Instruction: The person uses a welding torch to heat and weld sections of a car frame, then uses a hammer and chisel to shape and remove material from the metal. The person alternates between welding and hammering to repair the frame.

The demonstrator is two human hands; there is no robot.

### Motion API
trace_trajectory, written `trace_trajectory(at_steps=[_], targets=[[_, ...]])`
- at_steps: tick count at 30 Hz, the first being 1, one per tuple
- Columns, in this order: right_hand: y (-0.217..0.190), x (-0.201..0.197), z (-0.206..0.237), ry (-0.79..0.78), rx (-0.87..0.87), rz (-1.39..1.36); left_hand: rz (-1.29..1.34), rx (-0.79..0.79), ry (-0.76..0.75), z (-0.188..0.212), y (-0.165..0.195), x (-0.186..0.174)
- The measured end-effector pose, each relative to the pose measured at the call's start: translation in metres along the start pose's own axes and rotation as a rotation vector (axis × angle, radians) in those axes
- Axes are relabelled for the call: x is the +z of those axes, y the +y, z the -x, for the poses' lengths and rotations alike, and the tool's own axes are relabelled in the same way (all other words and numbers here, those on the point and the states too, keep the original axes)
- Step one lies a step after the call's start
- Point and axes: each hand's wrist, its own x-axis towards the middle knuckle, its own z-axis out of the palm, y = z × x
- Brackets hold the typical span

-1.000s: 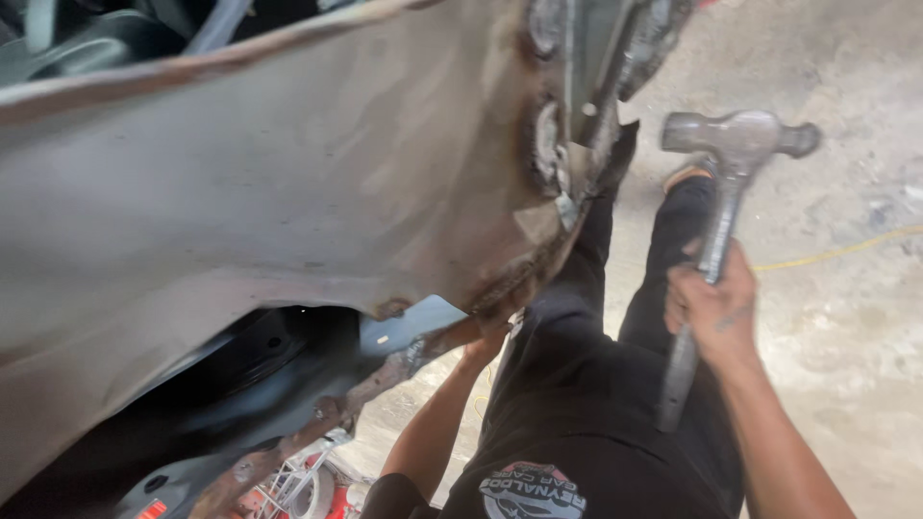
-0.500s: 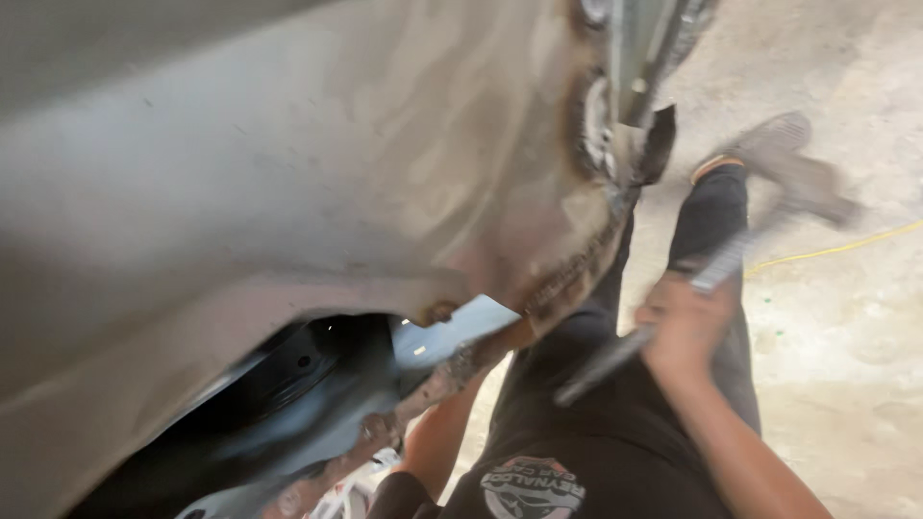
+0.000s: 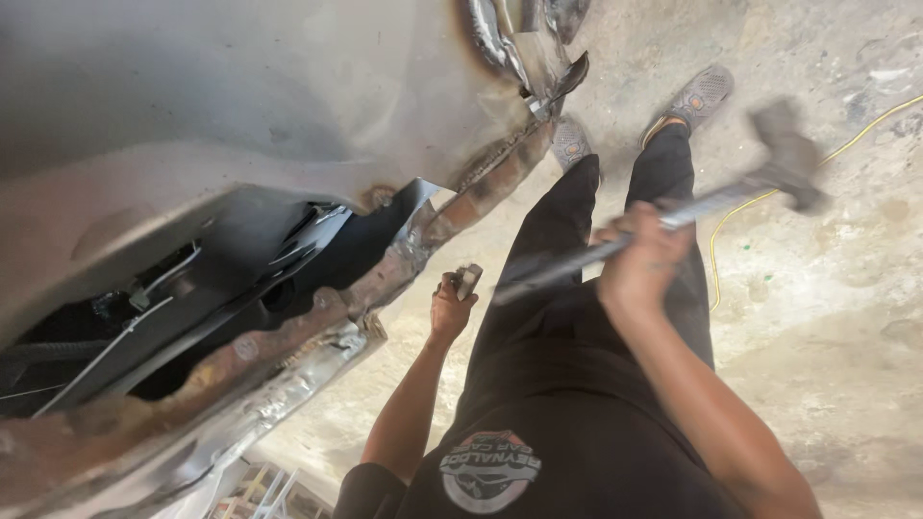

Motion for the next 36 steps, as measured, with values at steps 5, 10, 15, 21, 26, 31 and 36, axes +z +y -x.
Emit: trace_trajectory(at_steps=[5,10,15,21,26,31,36], targets=[[0.039,0.008,-0.016,-0.225,0.316,0.051,-0.082,0.014,-0.014,0.014,-0.01,-0.004],[0.008,-0.056,-0.004,-0.046,0.213,0.151,-0.117,0.041,-0.052,0.006,-0.012,-0.013],[0.033,-0.024,0.005,-0.033,0.036,-0.033,-0.104,0.025,-0.045,0.003,-0.007,-0.012],[0.033,-0.003,0.005,-0.24,0.221,0.125,-0.123,0.069,-0.044,0.0,0.001,-0.011],[0.016,-0.021,0.027,-0.066,0.124,0.113,-0.077,0.107,-0.016,-0.003,0.0,-0.018],[0.04,0.012,0.014,-0.297,0.133,0.059,-0.116,0.026,-0.044,0.004,-0.004,-0.014],[-0.008,-0.032,-0.012,-0.227,0.212,0.157,-0.092,0.094,-0.03,0.006,-0.003,-0.008]])
